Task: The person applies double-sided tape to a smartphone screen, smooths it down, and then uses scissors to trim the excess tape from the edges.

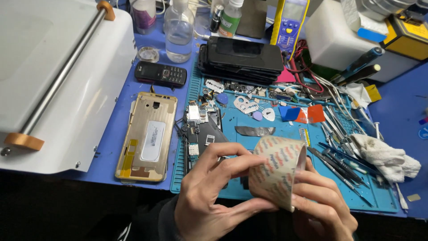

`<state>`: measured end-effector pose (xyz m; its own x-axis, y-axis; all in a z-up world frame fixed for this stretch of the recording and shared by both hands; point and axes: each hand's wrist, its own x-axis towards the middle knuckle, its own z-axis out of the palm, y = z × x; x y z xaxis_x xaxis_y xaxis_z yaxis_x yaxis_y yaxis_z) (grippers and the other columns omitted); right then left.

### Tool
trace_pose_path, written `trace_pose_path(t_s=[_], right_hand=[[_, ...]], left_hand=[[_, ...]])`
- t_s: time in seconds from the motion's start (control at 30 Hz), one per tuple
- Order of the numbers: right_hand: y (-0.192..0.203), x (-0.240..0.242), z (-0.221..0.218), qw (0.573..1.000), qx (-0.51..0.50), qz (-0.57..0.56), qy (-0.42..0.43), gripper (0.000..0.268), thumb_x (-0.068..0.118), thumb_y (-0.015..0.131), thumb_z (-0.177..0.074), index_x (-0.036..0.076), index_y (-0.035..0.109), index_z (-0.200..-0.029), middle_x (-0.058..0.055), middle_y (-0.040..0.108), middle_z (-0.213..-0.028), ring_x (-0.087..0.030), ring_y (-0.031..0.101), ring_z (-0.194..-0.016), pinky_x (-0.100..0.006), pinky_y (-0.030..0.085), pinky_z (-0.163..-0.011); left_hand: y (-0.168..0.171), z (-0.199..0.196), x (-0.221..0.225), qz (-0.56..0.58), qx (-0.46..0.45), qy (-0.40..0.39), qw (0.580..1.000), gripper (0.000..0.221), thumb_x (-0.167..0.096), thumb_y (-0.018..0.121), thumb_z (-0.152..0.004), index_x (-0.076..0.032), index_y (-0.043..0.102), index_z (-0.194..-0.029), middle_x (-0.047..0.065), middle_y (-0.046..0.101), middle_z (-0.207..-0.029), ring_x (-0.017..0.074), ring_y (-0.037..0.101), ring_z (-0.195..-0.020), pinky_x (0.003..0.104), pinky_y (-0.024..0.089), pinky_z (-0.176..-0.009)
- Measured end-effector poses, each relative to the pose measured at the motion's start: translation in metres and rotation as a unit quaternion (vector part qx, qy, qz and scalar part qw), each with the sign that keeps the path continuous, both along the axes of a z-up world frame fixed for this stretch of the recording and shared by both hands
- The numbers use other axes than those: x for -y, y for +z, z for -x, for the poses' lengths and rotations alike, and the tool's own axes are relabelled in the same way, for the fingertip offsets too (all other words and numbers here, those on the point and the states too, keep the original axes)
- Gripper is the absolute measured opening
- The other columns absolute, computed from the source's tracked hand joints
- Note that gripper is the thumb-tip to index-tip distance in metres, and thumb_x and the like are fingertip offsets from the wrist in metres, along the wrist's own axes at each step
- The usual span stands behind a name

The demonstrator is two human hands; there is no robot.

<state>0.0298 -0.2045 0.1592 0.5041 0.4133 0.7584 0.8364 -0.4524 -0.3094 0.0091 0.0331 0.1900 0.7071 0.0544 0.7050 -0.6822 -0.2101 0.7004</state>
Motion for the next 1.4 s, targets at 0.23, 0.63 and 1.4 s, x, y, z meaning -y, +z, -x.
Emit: trace_pose_path(t_s=[0.23,0.63,1.4], right_hand=[[-0.037,0.005,-0.011,0.998,0.047,-0.035,-0.031,0.019,0.007,0.076,-0.079,0.003,0.063,-0.092,-0.025,0.071,-0.116,-0.028,0.076,-0.100,-0.034,0.063,-0.086],[-0.024,0.008,-0.014,0.995,0.056,0.020,-0.078,0.015,0.000,0.075,-0.082,-0.005,0.067,-0.093,-0.030,0.071,-0.115,-0.034,0.075,-0.093,-0.037,0.058,-0.079],[0.008,-0.004,-0.008,0.994,0.069,0.074,-0.027,0.018,-0.005,0.073,-0.085,0.002,0.063,-0.099,-0.014,0.074,-0.100,-0.038,0.073,-0.109,-0.047,0.062,-0.097]], left_hand=[[0.002,0.013,0.014,0.118,-0.025,-0.071,0.990,0.053,0.004,0.087,-0.076,-0.001,0.060,-0.122,0.015,0.063,-0.122,0.0224,0.077,-0.101,0.028,0.074,-0.088],[0.004,0.014,0.010,0.032,-0.028,-0.024,0.999,0.059,0.001,0.089,-0.077,-0.004,0.061,-0.128,0.013,0.064,-0.125,0.0208,0.074,-0.104,0.026,0.069,-0.090],[-0.006,-0.004,-0.001,0.063,-0.077,-0.056,0.993,0.060,0.002,0.090,-0.071,-0.001,0.062,-0.124,0.010,0.077,-0.111,0.0175,0.080,-0.097,0.026,0.069,-0.087]])
